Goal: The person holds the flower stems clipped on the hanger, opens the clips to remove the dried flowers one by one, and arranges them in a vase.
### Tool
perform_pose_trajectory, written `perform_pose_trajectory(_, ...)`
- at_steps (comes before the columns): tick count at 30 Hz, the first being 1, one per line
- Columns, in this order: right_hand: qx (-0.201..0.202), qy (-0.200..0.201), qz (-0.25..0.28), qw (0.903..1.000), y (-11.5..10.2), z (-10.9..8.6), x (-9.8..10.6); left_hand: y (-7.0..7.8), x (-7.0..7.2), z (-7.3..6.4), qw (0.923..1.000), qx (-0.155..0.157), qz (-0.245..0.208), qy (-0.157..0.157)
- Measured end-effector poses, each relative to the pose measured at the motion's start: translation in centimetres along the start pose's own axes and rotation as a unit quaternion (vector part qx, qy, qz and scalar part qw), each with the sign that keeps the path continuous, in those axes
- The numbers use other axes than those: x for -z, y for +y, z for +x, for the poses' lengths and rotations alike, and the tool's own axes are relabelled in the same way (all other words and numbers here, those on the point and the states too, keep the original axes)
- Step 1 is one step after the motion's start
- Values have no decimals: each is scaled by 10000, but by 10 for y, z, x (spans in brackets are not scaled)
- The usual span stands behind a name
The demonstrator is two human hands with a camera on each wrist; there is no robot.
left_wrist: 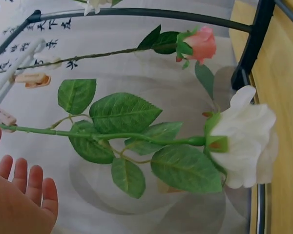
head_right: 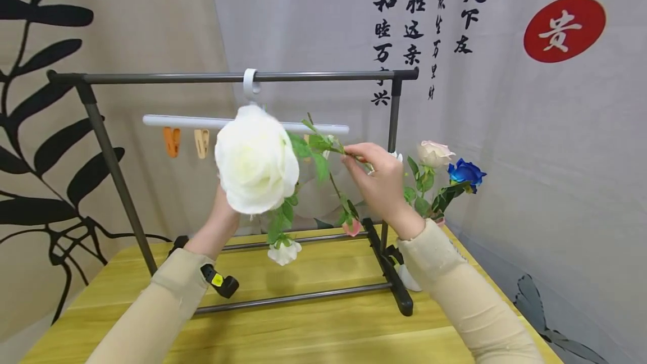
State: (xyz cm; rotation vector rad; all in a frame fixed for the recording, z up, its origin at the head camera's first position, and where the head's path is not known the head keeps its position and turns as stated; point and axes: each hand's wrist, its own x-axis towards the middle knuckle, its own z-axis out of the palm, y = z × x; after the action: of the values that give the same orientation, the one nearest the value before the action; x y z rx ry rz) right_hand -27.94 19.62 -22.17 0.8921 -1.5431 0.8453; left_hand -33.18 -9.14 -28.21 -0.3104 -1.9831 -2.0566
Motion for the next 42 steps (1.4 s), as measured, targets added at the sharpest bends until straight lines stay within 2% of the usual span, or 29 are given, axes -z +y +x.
perform_pose_trajectory(5,-314,-3,-120,9994,1,9,5,-4,-2,9,9997,110,-16,-217)
perform_pose_trajectory(9,-604,29,-115,9981,2,17,6,-1,-5,11,9996,154,-24,-231)
perform_pose_trajectory(16,-1170,-31,361,9925,4,29,9,4,-10,19,9998,21,-93,-175)
perform_pose_trajectory(20,-1900,-98,816,9783,3,34,13,7,-12,21,9997,-50,-140,-190)
perform_pose_trajectory(25,-2927,-82,1580,9430,3,37,19,9,-16,22,9995,-107,-156,-246)
perform_pose_trajectory(27,-3209,-112,1862,9285,4,34,23,10,-17,21,9994,-124,-167,-260)
perform_pose_trajectory(29,-3400,-173,2011,9185,4,28,24,12,-17,21,9995,-134,-159,-250)
perform_pose_trajectory(32,-3611,-332,1983,9106,7,15,27,12,-16,21,9995,-95,-167,-240)
perform_pose_trajectory(36,-3813,-510,1755,9062,10,-3,35,10,-18,22,9994,-67,-209,-281)
perform_pose_trajectory(42,-3991,-448,1575,9022,10,-22,44,10,-23,24,9994,-122,-194,-273)
